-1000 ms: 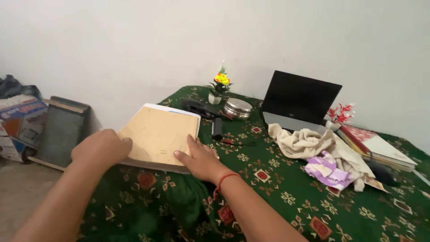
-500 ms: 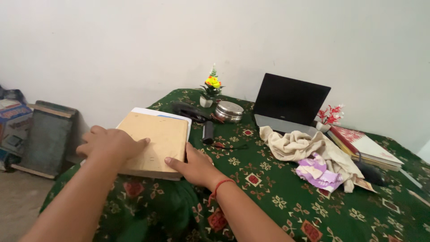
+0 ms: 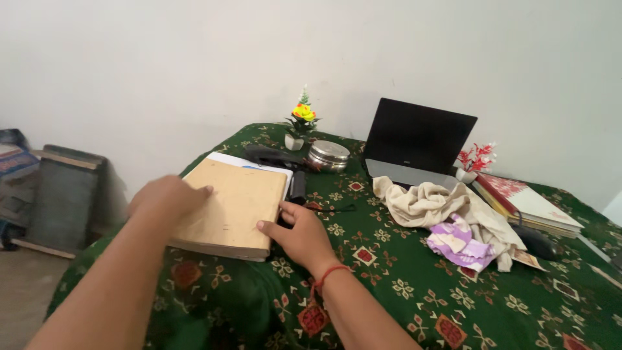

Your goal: The person wipes the covers of several books and a laptop with a cloth, then cleans a computer mouse and a plastic chair. The person uses a white cloth and a purple cloth to wipe the items on a table covered with a green patterned cloth.

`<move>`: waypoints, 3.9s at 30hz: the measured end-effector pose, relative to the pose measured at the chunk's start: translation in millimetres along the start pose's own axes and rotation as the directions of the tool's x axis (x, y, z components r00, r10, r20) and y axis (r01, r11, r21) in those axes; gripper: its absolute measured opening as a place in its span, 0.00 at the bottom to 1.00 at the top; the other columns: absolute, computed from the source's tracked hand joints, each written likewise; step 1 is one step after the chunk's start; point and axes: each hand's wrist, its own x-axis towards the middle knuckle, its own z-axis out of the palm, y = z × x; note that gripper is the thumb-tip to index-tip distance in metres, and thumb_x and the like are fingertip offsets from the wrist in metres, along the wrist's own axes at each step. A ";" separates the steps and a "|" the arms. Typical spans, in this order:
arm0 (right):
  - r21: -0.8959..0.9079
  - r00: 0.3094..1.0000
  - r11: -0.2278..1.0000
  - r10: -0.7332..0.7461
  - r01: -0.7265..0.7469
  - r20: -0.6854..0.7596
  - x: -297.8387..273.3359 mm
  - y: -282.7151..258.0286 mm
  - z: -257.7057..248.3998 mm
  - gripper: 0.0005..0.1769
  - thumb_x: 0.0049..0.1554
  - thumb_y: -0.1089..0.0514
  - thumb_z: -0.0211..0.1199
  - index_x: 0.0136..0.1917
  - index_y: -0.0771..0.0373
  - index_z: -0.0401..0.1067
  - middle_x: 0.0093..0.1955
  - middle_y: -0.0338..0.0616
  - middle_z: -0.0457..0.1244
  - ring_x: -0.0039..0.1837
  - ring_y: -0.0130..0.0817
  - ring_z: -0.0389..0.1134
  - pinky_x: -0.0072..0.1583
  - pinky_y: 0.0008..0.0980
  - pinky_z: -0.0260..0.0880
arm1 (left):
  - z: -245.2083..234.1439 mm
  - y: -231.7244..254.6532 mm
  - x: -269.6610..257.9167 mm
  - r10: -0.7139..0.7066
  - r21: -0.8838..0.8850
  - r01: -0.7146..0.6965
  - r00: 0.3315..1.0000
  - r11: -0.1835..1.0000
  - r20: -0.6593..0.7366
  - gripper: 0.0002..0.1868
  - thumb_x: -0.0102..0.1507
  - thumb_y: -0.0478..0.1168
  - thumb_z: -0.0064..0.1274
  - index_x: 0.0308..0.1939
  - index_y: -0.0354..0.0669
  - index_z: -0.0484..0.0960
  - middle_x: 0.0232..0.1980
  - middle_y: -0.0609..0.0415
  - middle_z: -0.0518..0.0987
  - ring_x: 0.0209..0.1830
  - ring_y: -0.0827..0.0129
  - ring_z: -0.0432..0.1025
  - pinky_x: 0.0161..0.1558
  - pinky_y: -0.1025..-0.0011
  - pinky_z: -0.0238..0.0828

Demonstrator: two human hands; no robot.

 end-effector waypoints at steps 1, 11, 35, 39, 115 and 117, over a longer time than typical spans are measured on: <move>-0.081 1.000 0.996 0.025 -0.025 -0.002 -1.0 1.7 2.2 0.38 0.49 0.46 0.71 0.66 0.70 0.70 0.63 0.57 0.69 0.68 0.42 0.70 0.65 0.36 0.69 | 7.1 -7.3 6.7 0.021 -0.011 -0.021 1.000 1.000 0.015 0.41 0.60 0.72 0.54 0.60 0.40 0.84 0.63 0.43 0.81 0.61 0.49 0.75 0.58 0.53 0.71; -0.593 0.987 0.804 0.051 0.048 0.150 15.6 16.3 20.3 0.58 0.58 0.23 0.51 0.79 0.73 0.48 0.83 0.67 0.43 0.84 0.67 0.35 0.78 0.56 0.35 | 5.5 -11.2 10.9 0.043 0.116 -0.050 0.998 0.992 0.054 0.39 0.65 0.71 0.44 0.65 0.45 0.82 0.71 0.47 0.75 0.77 0.48 0.59 0.72 0.53 0.57; -0.783 0.924 0.520 0.036 -0.342 -0.381 -67.9 33.0 -379.0 0.24 0.50 0.60 0.57 0.60 0.53 0.76 0.57 0.49 0.70 0.60 0.49 0.71 0.65 0.44 0.68 | 117.2 334.8 -171.7 0.938 -0.135 -0.928 0.345 0.346 0.037 0.49 0.48 0.71 0.63 0.69 0.60 0.69 0.69 0.49 0.68 0.73 0.51 0.57 0.66 0.39 0.54; -0.840 0.973 0.495 0.158 -0.225 -0.167 -98.4 69.5 -429.7 0.27 0.43 0.58 0.67 0.59 0.52 0.77 0.59 0.50 0.69 0.63 0.48 0.69 0.65 0.41 0.67 | 139.3 356.2 -204.9 0.967 -0.106 -0.967 0.216 0.231 0.137 0.52 0.46 0.71 0.66 0.70 0.60 0.67 0.70 0.49 0.67 0.74 0.52 0.56 0.66 0.41 0.54; -0.590 0.935 0.736 -0.338 0.333 0.106 67.7 40.2 -88.0 0.29 0.54 0.46 0.68 0.66 0.56 0.71 0.71 0.55 0.62 0.75 0.56 0.58 0.74 0.47 0.56 | 92.3 165.3 100.6 0.498 0.300 -0.398 0.719 0.867 -0.485 0.19 0.55 0.46 0.64 0.48 0.45 0.85 0.59 0.42 0.76 0.63 0.46 0.67 0.57 0.44 0.61; -0.612 0.922 0.724 -0.386 0.318 0.022 66.1 27.5 -108.3 0.24 0.54 0.48 0.67 0.62 0.56 0.74 0.66 0.50 0.66 0.71 0.52 0.63 0.72 0.45 0.60 | 84.0 182.3 79.1 0.585 0.260 -0.539 0.614 0.801 -0.530 0.17 0.57 0.48 0.63 0.47 0.46 0.85 0.60 0.44 0.76 0.63 0.47 0.67 0.58 0.43 0.60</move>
